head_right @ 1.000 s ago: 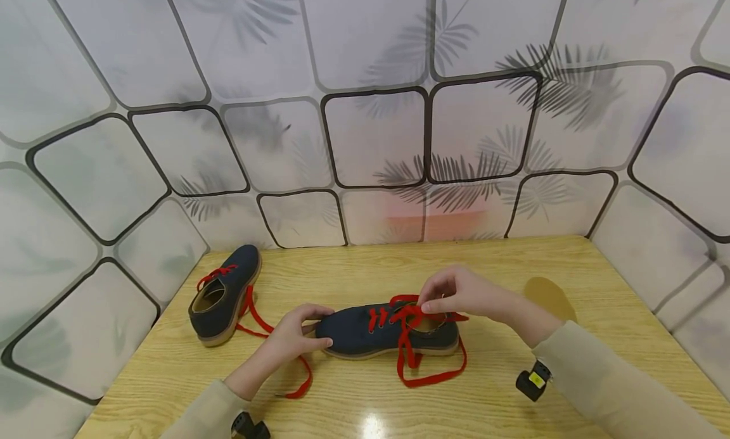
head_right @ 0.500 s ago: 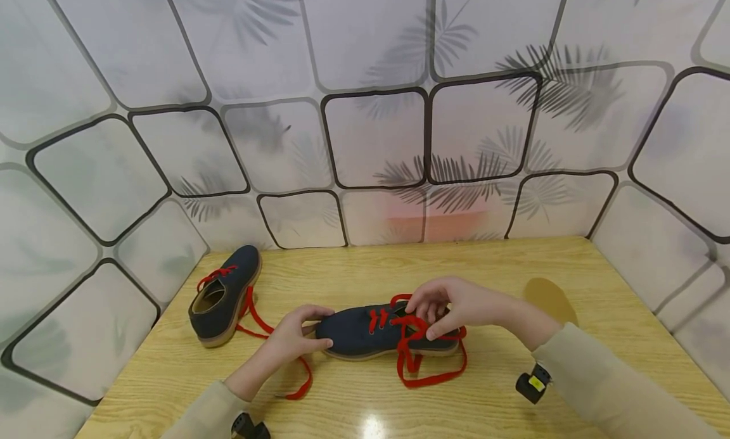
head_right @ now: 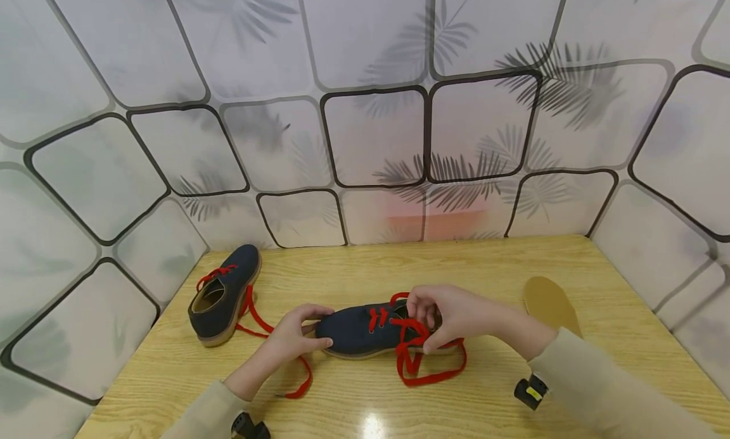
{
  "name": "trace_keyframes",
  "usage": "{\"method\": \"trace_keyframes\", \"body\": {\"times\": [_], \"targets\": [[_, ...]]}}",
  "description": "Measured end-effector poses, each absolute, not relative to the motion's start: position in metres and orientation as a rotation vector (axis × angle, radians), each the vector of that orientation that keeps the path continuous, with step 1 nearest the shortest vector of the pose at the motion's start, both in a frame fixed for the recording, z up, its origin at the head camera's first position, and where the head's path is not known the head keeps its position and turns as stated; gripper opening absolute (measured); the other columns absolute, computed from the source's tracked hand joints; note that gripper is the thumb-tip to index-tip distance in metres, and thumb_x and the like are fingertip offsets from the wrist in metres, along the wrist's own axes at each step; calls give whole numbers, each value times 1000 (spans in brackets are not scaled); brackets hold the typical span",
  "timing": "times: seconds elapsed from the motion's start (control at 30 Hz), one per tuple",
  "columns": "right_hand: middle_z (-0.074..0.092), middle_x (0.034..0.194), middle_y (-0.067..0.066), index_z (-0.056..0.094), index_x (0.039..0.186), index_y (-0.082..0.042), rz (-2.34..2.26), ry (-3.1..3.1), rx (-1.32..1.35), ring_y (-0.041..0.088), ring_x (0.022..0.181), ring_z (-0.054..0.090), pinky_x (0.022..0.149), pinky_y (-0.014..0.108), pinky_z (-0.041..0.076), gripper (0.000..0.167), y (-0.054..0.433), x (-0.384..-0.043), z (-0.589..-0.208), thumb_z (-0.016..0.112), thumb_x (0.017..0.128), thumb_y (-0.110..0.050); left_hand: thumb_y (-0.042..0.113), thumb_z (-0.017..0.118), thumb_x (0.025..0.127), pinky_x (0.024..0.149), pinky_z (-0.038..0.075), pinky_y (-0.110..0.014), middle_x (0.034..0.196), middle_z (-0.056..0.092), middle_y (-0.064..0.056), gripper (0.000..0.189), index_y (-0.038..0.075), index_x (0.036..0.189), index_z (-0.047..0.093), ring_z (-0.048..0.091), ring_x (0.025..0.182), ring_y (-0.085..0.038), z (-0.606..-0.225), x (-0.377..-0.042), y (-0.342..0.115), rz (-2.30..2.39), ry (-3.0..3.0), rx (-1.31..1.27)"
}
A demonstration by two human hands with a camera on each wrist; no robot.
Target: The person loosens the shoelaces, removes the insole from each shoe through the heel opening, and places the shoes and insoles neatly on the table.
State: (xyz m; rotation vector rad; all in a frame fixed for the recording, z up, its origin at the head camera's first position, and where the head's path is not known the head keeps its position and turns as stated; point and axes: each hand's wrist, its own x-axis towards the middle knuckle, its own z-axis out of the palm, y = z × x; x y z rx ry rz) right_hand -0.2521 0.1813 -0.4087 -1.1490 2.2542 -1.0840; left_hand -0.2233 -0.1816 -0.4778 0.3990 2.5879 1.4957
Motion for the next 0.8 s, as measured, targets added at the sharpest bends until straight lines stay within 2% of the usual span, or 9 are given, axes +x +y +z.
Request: {"method": "trace_keyframes", "body": {"times": [0.13,0.27,0.43,0.6,0.8], "targets": [[63,92,-5,60,109,-14,-1043,2313,-1169,7,79,57,68,23,55,39,178,-248,-408,90,84,-9,1,86,87,112,57,-54,136,63,-21,49,-1,133,68,60,132,-44,-477,-223,-182,1494,2590,398],[63,88,-5,63,109,-14,-1074,2345,-1141,7,78,57,66,22,54,36,179,-250,-409,89,85,-7,1,86,87,112,57,-53,136,62,-21,49,-1,133,68,60,131,-44,-478,-223,-182,1496,2590,407],[65,90,-2,66,114,-4,-1246,2290,-1076,9,77,60,68,24,57,34,183,-254,-407,87,87,-8,1,86,87,111,58,-51,136,63,-22,50,-2,134,67,60,131,-44,-479,-223,-182,1502,2587,427],[69,91,-9,64,115,9,-1385,2191,-1096,6,79,65,71,24,61,36,186,-256,-403,85,90,-5,1,85,88,111,58,-51,136,62,-22,50,-2,134,67,60,131,-44,-479,-223,-182,1505,2581,427],[68,94,-11,63,112,12,-1428,2151,-1147,7,80,65,74,24,61,34,189,-257,-400,83,91,-3,1,85,88,111,58,-51,137,62,-22,50,-2,135,66,60,132,-44,-478,-222,-182,1500,2589,433]]}}
